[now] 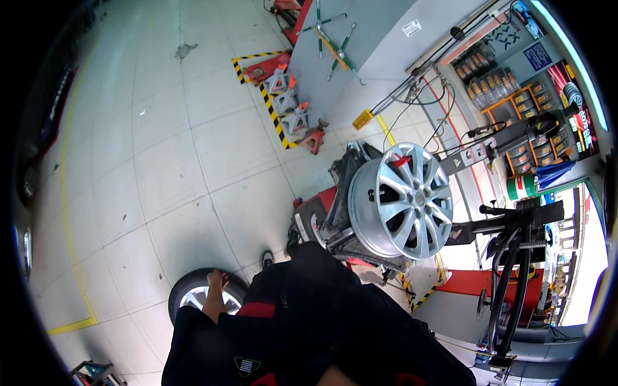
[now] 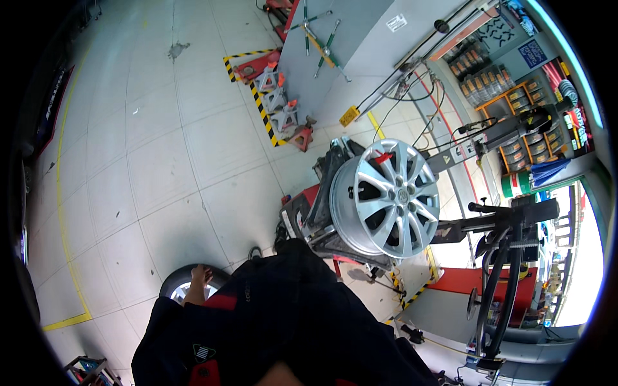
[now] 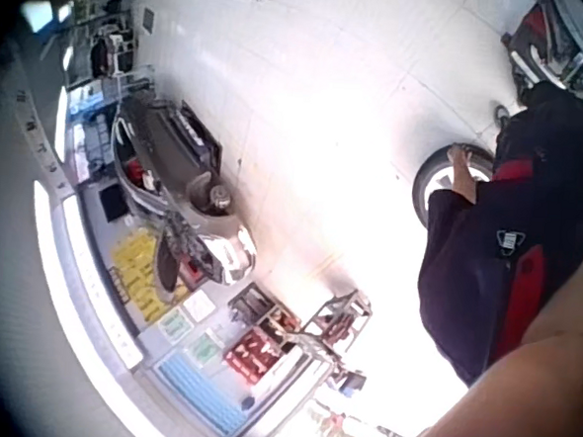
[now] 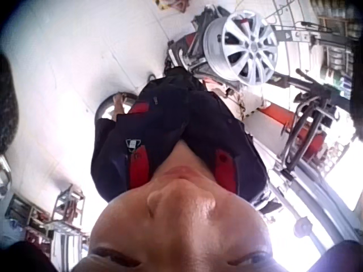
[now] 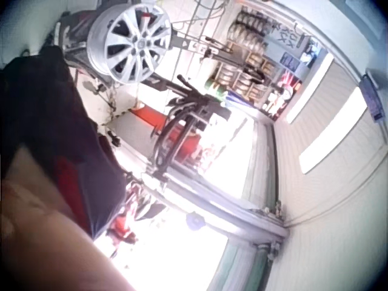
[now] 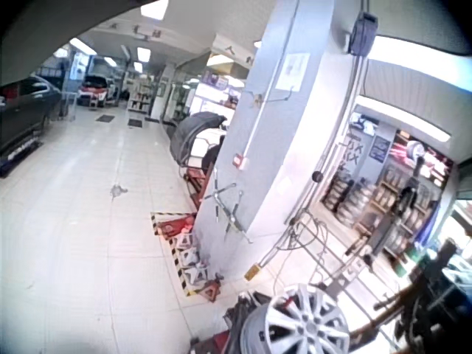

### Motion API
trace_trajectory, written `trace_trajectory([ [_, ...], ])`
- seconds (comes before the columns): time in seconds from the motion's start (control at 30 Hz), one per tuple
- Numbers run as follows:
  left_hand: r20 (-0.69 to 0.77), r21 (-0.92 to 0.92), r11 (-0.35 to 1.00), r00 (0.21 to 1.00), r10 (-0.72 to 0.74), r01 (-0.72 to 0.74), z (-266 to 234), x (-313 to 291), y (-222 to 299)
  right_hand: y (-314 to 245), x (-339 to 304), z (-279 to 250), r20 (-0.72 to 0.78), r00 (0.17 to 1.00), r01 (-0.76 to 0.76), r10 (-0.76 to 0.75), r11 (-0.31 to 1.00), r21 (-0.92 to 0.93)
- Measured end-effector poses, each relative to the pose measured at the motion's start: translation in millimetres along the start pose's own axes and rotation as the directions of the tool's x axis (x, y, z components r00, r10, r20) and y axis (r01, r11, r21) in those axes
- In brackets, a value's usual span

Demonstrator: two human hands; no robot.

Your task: The person uses a pneumatic wire brush to clean the rim of a silver alloy wheel mounted on a tire changer. After cleaning the outer face, the person removes the wheel, flips it, and continues cleaning the inner barrel and backside of the rim.

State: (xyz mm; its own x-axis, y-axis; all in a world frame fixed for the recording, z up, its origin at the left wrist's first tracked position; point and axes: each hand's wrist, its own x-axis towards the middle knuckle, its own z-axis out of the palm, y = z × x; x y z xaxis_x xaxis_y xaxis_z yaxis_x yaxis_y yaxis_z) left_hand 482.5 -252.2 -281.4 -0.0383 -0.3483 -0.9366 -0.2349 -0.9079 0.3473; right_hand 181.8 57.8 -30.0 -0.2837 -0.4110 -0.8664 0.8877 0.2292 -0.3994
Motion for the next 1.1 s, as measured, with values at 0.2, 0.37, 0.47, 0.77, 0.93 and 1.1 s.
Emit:
trace_trajectory([
  [0.2, 0.015, -0.037, 0.998, 0.999, 0.047, -0.047, 0.2, 12.2, -10.2, -2.5, 39.7, 41.1, 0.002, 1.000, 0.021, -0.021, 1.000, -0.003],
  [0.37, 0.162, 0.076, 0.997, 0.987, 0.018, -0.030, 38.9, -13.1, -41.6, 12.9, 17.2, 18.2, -0.073, 0.996, 0.047, -0.045, 0.999, 0.027],
  [0.47, 0.132, 0.104, 0.995, 0.991, -0.003, -0.011, 46.3, 0.2, -51.6, 24.7, 6.1, -1.3, -0.113, 0.991, 0.075, -0.069, 0.996, 0.053],
  [0.77, 0.297, 0.233, 0.972, 0.950, -0.093, 0.023, 154.7, -13.5, 29.2, 58.7, -13.4, -54.7, -0.285, 0.954, 0.156, -0.096, 0.968, 0.197],
  [0.93, 0.762, 0.118, 0.862, 0.602, 0.239, -0.492, 345.7, -153.9, 154.5, 72.4, -28.0, -76.5, -0.346, 0.932, 0.207, -0.111, 0.945, 0.254],
  [1.1, 0.925, -0.137, 0.672, 0.148, 0.349, -0.728, 467.0, -321.4, 189.0, 92.3, -45.2, -99.0, -0.419, 0.902, 0.255, -0.106, 0.913, 0.320],
])
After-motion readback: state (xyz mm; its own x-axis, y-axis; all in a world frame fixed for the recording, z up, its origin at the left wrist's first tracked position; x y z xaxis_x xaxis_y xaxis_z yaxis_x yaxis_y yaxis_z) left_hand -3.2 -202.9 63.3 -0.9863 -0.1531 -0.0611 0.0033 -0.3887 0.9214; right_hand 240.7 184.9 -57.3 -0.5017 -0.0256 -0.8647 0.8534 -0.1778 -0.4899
